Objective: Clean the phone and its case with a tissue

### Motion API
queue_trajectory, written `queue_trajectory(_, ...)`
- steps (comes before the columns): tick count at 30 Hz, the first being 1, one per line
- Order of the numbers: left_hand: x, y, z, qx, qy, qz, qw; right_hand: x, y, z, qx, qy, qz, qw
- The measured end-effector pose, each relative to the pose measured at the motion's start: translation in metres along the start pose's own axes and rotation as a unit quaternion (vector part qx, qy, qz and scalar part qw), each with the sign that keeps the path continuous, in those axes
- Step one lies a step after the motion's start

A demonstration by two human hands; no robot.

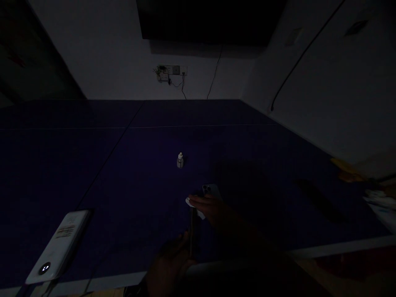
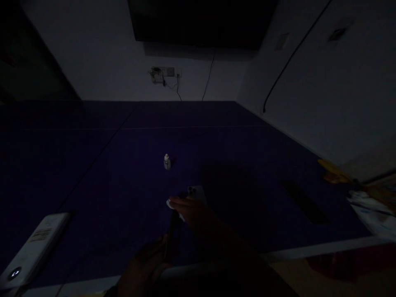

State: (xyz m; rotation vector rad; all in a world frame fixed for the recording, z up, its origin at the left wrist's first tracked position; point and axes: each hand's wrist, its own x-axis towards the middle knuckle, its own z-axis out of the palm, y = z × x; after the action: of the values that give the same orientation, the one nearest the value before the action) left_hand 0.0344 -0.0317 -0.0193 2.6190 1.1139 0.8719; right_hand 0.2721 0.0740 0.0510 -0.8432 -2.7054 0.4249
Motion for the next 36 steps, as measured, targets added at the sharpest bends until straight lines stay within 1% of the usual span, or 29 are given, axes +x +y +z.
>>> queue_trajectory(2, 0.001, 0.001, -0.001, -0.01, 0.002, -0.006, 1.0, -0.002, -0.001, 0.002, 0.004, -0.02, -0.04, 0.999)
queue_trajectory(4, 0.001, 0.002, -0.003, -0.016, 0.005, -0.007, 1.0, -0.006, -0.007, 0.002, 0.007, -0.03, -0.058, 0.998)
queue_trajectory(7, 0.003, 0.002, -0.005, -0.018, -0.008, -0.002, 1.0, -0.017, -0.02, 0.003, 0.003, -0.028, -0.023, 0.999)
queue_trajectory(9, 0.004, 0.003, -0.006, -0.024, -0.022, -0.003, 0.999, -0.024, -0.029, 0.007, 0.0, -0.031, -0.003, 1.0)
queue_trajectory(11, 0.005, 0.005, -0.008, -0.034, -0.025, -0.008, 0.999, -0.03, -0.038, 0.015, 0.0, -0.032, -0.003, 0.999)
queue_trajectory(14, 0.007, 0.007, -0.008, -0.051, -0.019, -0.014, 0.998, -0.037, -0.046, 0.026, 0.014, -0.043, -0.032, 0.998)
queue_trajectory(16, 0.007, 0.008, -0.008, -0.054, -0.016, -0.017, 0.998, -0.037, -0.046, 0.028, 0.02, -0.049, -0.051, 0.997)
queue_trajectory(17, 0.007, 0.007, -0.008, -0.053, -0.015, -0.017, 0.998, -0.036, -0.044, 0.027, 0.019, -0.046, -0.048, 0.998)
queue_trajectory(20, 0.007, 0.007, -0.008, -0.04, -0.004, -0.013, 0.999, -0.032, -0.037, 0.023, 0.008, -0.021, -0.006, 1.0)
queue_trajectory(22, 0.007, 0.007, -0.009, -0.037, 0.0, -0.015, 0.999, -0.03, -0.036, 0.022, 0.014, -0.016, 0.003, 1.0)
queue_trajectory(27, 0.009, 0.009, -0.011, -0.059, -0.02, -0.022, 0.998, -0.03, -0.042, 0.023, 0.051, -0.044, -0.039, 0.997)
queue_trajectory(28, 0.008, 0.008, -0.011, -0.057, -0.019, -0.022, 0.998, -0.029, -0.04, 0.023, 0.05, -0.041, -0.031, 0.997)
queue_trajectory(32, 0.006, 0.005, -0.008, -0.029, -0.008, -0.013, 0.999, -0.026, -0.034, 0.025, 0.03, -0.004, 0.037, 0.999)
queue_trajectory(36, 0.005, 0.004, -0.006, -0.034, -0.015, -0.007, 0.999, -0.03, -0.037, 0.026, 0.038, -0.035, -0.026, 0.998)
